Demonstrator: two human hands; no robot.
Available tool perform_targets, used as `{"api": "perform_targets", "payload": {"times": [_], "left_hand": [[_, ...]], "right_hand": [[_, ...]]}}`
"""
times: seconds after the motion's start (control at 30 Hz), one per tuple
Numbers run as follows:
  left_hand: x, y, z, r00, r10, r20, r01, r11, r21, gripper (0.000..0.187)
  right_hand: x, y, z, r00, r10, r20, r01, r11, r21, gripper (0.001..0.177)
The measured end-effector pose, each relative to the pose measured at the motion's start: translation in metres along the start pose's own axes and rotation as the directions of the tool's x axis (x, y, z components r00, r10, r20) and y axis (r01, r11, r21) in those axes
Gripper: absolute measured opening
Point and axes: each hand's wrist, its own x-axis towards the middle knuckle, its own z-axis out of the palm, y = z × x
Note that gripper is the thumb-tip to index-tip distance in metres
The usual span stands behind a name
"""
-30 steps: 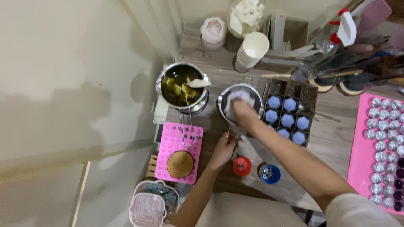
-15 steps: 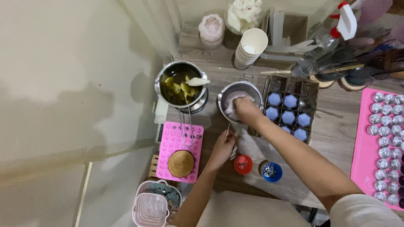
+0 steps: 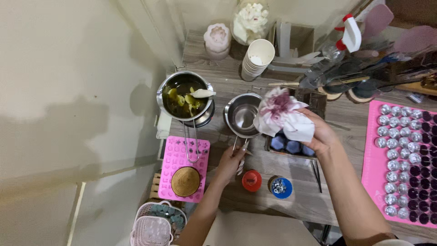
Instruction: The person handles small decorative items with tweezers, placing them on a mat, and cleans the inside of a metallic pot with a white cloth.
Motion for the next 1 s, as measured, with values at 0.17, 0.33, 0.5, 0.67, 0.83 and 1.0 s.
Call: {"api": "perform_targets", "payload": {"times": [0.17, 0.33, 0.5, 0.67, 0.83, 1.0], "left_hand": [[-0.001, -0.002, 0.0, 0.999, 0.041, 0.004, -0.041, 0.998, 0.042, 0.024], [0.0, 0.001, 0.001, 1.0, -0.022, -0.017, 0.023, 0.997, 0.073, 0.02], [0.0, -0.001, 0.0, 1.0, 0.008, 0.014, -0.008, 0.998, 0.056, 0.023], [0.0, -0.001, -0.001, 1.0, -0.01, 0.002, 0.01, 0.999, 0.048, 0.02], [-0.003, 0.001, 0.0, 1.0, 0.02, 0.02, -0.02, 1.0, 0.011, 0.018], [-0.005, 0.005, 0.0, 1.0, -0.019, -0.008, 0.019, 0.999, 0.039, 0.019]], "right_hand": [[-0.02, 0.004, 0.002, 0.999, -0.045, -0.006, 0.045, 0.982, 0.184, 0.035], [-0.03, 0.005, 0.028, 1.0, -0.03, -0.008, 0.031, 0.969, 0.247, 0.034], [-0.036, -0.005, 0.052, 0.996, -0.084, 0.036, 0.07, 0.952, 0.297, 0.042], [-0.04, -0.022, 0.063, 0.99, -0.13, 0.054, 0.122, 0.984, 0.128, 0.042], [-0.035, -0.026, 0.063, 0.989, -0.147, -0.013, 0.147, 0.989, -0.005, 0.037], [-0.01, -0.009, 0.065, 0.98, -0.19, -0.052, 0.186, 0.98, -0.064, 0.034]]}}
